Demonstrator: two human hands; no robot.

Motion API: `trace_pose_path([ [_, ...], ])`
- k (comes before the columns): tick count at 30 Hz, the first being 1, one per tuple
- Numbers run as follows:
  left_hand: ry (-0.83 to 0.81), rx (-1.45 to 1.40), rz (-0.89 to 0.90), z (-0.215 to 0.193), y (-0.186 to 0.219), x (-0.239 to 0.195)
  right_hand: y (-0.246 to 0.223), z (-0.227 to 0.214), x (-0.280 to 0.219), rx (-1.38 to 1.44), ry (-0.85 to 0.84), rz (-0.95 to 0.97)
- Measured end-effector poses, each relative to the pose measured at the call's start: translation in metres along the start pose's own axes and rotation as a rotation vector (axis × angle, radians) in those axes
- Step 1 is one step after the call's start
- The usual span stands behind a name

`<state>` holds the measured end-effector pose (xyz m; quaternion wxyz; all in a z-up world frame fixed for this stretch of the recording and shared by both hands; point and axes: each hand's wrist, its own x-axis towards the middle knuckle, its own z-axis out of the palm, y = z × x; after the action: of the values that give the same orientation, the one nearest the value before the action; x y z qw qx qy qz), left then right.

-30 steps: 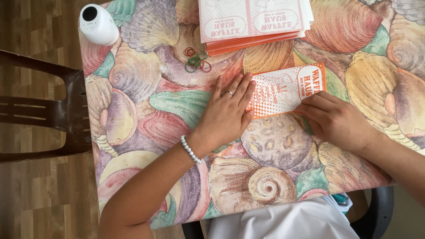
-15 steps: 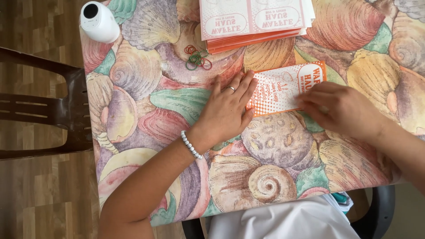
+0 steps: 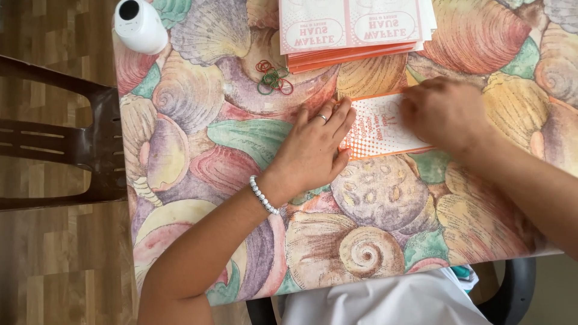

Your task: Folding printed paper sheets into bags on a table at a natural pace.

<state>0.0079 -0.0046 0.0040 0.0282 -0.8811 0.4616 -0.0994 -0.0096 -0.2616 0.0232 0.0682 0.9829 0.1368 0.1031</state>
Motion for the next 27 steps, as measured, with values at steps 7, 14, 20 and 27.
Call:
trace_pose_path([
  [7, -0.013, -0.003, 0.010, 0.003, 0.001, 0.000, 0.034, 0.002, -0.049, -0.002, -0.034, 0.079],
  [14, -0.066, -0.018, -0.024, 0.000, 0.008, -0.003, -0.012, -0.009, -0.082, 0.262, 0.239, -0.313],
  [20, -0.046, -0.178, -0.013, -0.001, -0.004, -0.006, 0.005, -0.006, -0.091, 0.338, 0.202, -0.308],
  [27, -0.064, -0.168, 0.029, 0.003, -0.005, 0.001, -0.029, -0.042, -0.022, 0.346, 0.078, -0.190],
])
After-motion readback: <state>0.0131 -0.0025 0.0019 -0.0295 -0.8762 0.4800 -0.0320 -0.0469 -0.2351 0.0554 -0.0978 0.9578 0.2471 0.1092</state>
